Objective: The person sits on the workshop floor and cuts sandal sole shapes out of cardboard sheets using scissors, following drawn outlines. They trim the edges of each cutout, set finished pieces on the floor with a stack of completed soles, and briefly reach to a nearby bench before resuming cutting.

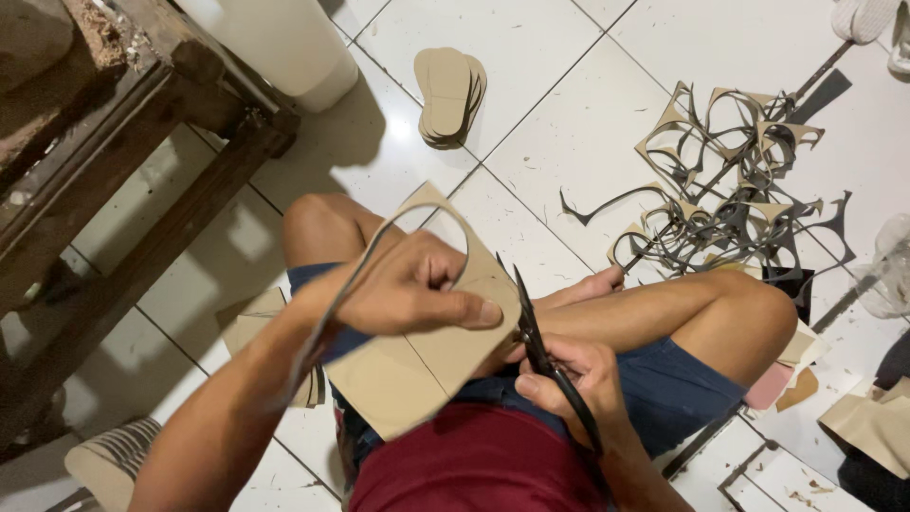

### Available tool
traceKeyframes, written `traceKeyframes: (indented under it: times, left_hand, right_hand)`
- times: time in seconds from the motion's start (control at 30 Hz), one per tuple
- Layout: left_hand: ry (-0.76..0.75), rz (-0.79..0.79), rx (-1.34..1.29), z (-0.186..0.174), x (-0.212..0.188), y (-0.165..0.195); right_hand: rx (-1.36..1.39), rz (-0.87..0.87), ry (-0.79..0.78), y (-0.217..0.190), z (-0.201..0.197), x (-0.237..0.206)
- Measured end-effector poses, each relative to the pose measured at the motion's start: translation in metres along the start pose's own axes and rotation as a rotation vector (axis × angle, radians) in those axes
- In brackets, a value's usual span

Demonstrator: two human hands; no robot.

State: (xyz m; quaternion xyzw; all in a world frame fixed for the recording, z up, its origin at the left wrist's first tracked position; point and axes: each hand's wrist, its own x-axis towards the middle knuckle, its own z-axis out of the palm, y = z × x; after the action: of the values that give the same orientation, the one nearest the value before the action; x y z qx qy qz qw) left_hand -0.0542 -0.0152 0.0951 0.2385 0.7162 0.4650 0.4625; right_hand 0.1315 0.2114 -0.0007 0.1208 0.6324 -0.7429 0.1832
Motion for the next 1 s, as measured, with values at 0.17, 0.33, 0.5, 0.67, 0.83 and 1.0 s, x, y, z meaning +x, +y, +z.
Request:
traceKeyframes:
  times: [0.17,0.33,0.5,0.67,0.83,1.0]
  left_hand:
    - [0.257,-0.051,-0.846,0.016,0.005,0.001]
    - [0.084,0.18,-1.164,0.086,0.02,-0.023]
    - [0.738,0.263,-1.024,0.116,0.021,-0.037]
    - [0.795,0.235,-0.801,0.127,0.017,-0.039]
    - [0.61,0.237,-1.128,0.127,0.016,-0.041]
    - [0.673,0.216,-0.998,0.115,0.013,-0.039]
  right_hand:
    - [0.108,-0.018,0.01,0.008,-0.002,0.007]
    - [0.094,-0.103,0.077,0.008,0.0,0.014]
    - [0.045,-0.206,0.052,0.001,0.017,0.021]
    - [-0.065,-0.267,0.101,-0.007,0.02,0.022]
    - [0.045,-0.247,0.149,0.002,0.022,0.017]
    - [0.044,-0.184,0.172,0.004,0.019,0.01]
